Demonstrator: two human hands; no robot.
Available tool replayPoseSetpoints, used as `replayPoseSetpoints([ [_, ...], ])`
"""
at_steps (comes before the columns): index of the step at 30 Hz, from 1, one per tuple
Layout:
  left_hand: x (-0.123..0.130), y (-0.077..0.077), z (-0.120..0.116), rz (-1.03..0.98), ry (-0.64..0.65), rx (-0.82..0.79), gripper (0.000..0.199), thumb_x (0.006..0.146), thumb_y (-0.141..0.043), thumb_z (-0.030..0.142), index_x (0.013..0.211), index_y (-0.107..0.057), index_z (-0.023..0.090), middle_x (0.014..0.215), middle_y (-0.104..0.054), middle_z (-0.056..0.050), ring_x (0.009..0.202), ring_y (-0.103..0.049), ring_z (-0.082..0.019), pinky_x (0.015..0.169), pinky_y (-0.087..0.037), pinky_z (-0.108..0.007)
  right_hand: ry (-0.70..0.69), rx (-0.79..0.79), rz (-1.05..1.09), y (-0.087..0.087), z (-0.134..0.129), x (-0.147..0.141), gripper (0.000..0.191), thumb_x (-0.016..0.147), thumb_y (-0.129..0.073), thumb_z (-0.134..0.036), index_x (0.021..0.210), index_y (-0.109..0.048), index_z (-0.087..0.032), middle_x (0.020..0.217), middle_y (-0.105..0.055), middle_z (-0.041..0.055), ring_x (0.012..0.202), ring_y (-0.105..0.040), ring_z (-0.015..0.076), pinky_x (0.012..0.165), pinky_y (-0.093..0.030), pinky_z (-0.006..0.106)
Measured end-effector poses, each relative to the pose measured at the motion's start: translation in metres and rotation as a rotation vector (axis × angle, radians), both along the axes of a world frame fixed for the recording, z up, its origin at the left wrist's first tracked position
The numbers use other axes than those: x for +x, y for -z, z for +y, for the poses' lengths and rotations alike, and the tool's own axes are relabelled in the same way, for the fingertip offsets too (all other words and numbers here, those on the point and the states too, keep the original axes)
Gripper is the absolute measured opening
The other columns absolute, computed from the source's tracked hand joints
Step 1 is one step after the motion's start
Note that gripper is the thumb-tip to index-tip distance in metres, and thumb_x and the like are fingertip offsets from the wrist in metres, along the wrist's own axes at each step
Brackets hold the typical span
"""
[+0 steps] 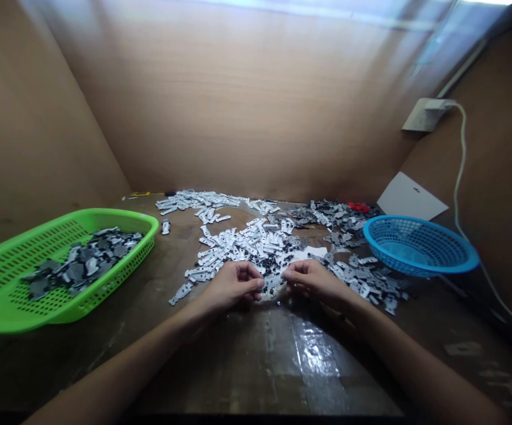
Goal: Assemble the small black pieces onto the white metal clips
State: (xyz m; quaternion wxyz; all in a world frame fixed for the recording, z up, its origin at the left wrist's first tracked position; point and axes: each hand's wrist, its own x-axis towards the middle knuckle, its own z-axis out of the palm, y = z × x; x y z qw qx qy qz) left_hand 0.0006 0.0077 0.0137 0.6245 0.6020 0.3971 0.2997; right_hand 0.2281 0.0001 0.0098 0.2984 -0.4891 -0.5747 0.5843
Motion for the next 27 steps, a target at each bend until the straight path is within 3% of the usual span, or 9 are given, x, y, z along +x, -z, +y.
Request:
replayPoseSetpoints([
  [5, -0.001, 0.003, 0.001, 0.005, 0.011, -0.13, 0.035, 0.068, -0.068, 0.042, 0.084, -0.057, 0.014, 0.068, -0.064, -0.005, 0.065, -0.065, -0.016, 0.056, -0.048, -0.023, 0.032, 0.015, 0.014, 0.0, 0.0, 0.0, 0.035, 0.072, -0.063, -0.047, 0.071, -0.059, -0.012, 0.059, -0.061, 0.0014, 0.038, -0.037, 0.0039, 0.036, -0.022, 0.016],
  [12, -0.002, 0.004, 0.001, 0.005, 0.028, -0.304, 0.035, 0.067, -0.067, 0.045, 0.075, -0.057, 0.012, 0.069, -0.066, -0.007, 0.056, -0.061, -0.011, 0.049, -0.043, -0.018, 0.036, 0.057, -0.057, 0.002, 0.003, 0.0, 0.034, 0.076, -0.058, -0.047, 0.072, -0.058, -0.013, 0.061, -0.061, 0.0017, 0.038, -0.037, 0.0046, 0.037, -0.024, 0.017],
  [14, -0.003, 0.003, 0.002, -0.025, 0.009, -0.36, 0.033, 0.067, -0.068, 0.041, 0.075, -0.057, 0.012, 0.069, -0.066, -0.007, 0.055, -0.06, -0.009, 0.05, -0.044, -0.017, 0.055, 0.151, -0.163, -0.001, 0.004, 0.002, 0.034, 0.08, -0.051, -0.047, 0.074, -0.059, -0.014, 0.063, -0.062, 0.0023, 0.04, -0.041, 0.0065, 0.039, -0.028, 0.018],
  [16, -0.004, 0.003, 0.003, -0.049, -0.014, -0.385, 0.03, 0.067, -0.068, 0.039, 0.074, -0.056, 0.012, 0.069, -0.066, -0.006, 0.055, -0.06, -0.009, 0.051, -0.044, -0.017, 0.065, 0.345, -0.333, -0.006, 0.005, 0.007, 0.03, 0.083, -0.049, -0.042, 0.078, -0.062, -0.015, 0.07, -0.064, 0.0031, 0.051, -0.05, 0.01, 0.048, -0.035, 0.021],
  [20, -0.005, 0.003, 0.005, -0.068, -0.035, -0.378, 0.028, 0.068, -0.067, 0.038, 0.076, -0.056, 0.013, 0.07, -0.065, -0.006, 0.056, -0.06, -0.009, 0.05, -0.044, -0.016, -0.126, 0.674, -0.731, -0.013, 0.0, 0.014, 0.014, 0.077, -0.058, -0.032, 0.085, -0.065, -0.022, 0.084, -0.065, 0.0022, 0.077, -0.058, 0.017, 0.067, -0.038, 0.025],
  [24, -0.006, 0.005, 0.006, -0.062, -0.028, -0.381, 0.028, 0.069, -0.066, 0.038, 0.074, -0.055, 0.013, 0.068, -0.065, -0.005, 0.054, -0.059, -0.008, 0.049, -0.043, -0.016, -0.197, 0.743, -0.998, -0.008, -0.004, 0.014, 0.011, 0.079, -0.055, -0.027, 0.083, -0.065, -0.024, 0.086, -0.065, 0.0027, 0.076, -0.058, 0.0185, 0.061, -0.035, 0.026],
  [27, -0.005, 0.005, 0.006, -0.055, -0.015, -0.385, 0.027, 0.069, -0.066, 0.038, 0.074, -0.054, 0.013, 0.069, -0.065, -0.005, 0.055, -0.059, -0.009, 0.05, -0.044, -0.016, -0.144, 0.752, -1.01, -0.005, -0.001, 0.013, 0.012, 0.081, -0.053, -0.026, 0.082, -0.064, -0.023, 0.083, -0.066, 0.003, 0.075, -0.059, 0.0185, 0.061, -0.036, 0.026],
])
